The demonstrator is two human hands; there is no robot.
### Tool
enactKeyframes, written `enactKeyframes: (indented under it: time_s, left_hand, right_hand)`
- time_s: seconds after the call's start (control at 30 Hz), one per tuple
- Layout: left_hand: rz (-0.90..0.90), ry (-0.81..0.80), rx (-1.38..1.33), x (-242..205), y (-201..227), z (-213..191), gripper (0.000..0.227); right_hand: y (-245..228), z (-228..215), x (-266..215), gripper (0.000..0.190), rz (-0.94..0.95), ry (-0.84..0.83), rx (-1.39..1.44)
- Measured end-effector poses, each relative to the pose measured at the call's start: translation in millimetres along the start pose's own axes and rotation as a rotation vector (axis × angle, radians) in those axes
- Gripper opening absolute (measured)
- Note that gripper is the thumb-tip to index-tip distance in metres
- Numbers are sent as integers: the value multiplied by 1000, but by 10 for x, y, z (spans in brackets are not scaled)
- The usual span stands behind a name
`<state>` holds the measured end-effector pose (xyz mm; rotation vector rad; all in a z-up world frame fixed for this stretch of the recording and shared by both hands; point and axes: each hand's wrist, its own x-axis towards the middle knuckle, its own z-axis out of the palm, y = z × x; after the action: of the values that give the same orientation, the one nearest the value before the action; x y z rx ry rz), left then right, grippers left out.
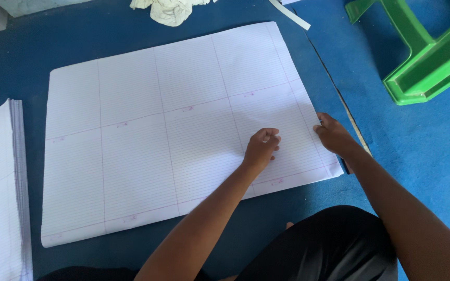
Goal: The person folds large lined paper sheets in half using a small wooden block to press and crease the fold. They repeat this process on multiple sheets, stacking the folded sheets to the side.
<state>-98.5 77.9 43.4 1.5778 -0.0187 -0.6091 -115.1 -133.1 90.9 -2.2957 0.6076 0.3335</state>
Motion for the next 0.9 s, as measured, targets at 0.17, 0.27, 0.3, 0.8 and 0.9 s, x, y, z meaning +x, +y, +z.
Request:
enactKeyframes:
  time_s: [0.17, 0.27, 0.3, 0.8, 0.9]
  left_hand:
    - [9, -6, 2, 37, -62, 13, 44]
    - [35, -43, -16, 2, -94, 60, 39]
    - [28, -84, -28, -25, -101, 88, 37]
    - [-424, -311, -152, -1346, -118, 196, 55]
    - [-391, -44, -720, -1566, -158, 75, 60]
  right_hand:
    - [40, 15, 0, 55, 13, -15, 29]
    - [114, 32, 71, 54, -16, -10, 38]
    - [148, 31, 105, 53, -29, -9, 45]
    - [-24, -234, 207, 46, -171, -37, 70]
    - [-48, -294, 218, 45, -93, -33, -42]
